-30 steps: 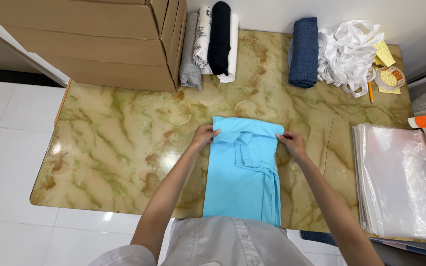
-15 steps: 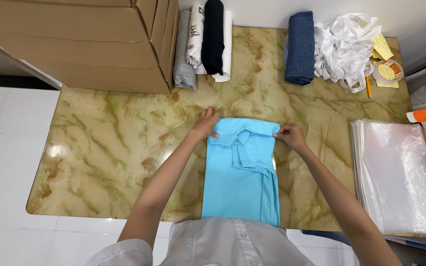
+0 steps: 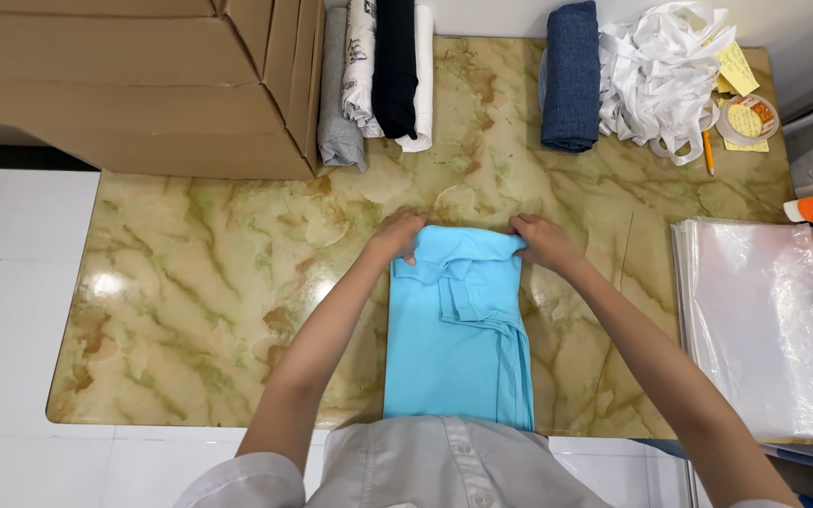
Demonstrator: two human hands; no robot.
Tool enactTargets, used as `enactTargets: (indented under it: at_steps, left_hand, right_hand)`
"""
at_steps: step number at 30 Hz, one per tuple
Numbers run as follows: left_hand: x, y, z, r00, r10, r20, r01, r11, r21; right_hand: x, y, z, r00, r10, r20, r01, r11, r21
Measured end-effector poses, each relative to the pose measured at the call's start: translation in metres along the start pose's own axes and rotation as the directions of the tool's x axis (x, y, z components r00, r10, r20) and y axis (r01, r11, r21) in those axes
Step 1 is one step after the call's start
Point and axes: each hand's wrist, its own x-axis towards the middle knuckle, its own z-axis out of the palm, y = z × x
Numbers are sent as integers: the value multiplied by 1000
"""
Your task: Folding and rolling denim shorts and a polo shirt on a work table in a logistics center.
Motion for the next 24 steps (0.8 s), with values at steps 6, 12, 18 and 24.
enactTargets:
  at_steps: [6, 12, 18, 24]
  left_hand:
    - [-64, 22, 13, 944, 86, -318, -90, 996, 3]
    - [-92, 37, 89, 743, 207, -636, -32, 961, 276]
    - [-110, 33, 87, 331, 458, -825, 4, 874, 486]
    - [-122, 41, 82, 365, 446, -817, 36, 870, 491]
  right_hand:
    - [-33, -9, 52, 952, -136, -275, 69, 968, -242]
    - [-45, -18, 80, 789, -231, -570, 30, 940, -339]
    - [-66, -37, 54, 940, -190, -283, 189, 982, -31]
    - [-87, -47, -1, 986, -122, -118, 167, 812, 560]
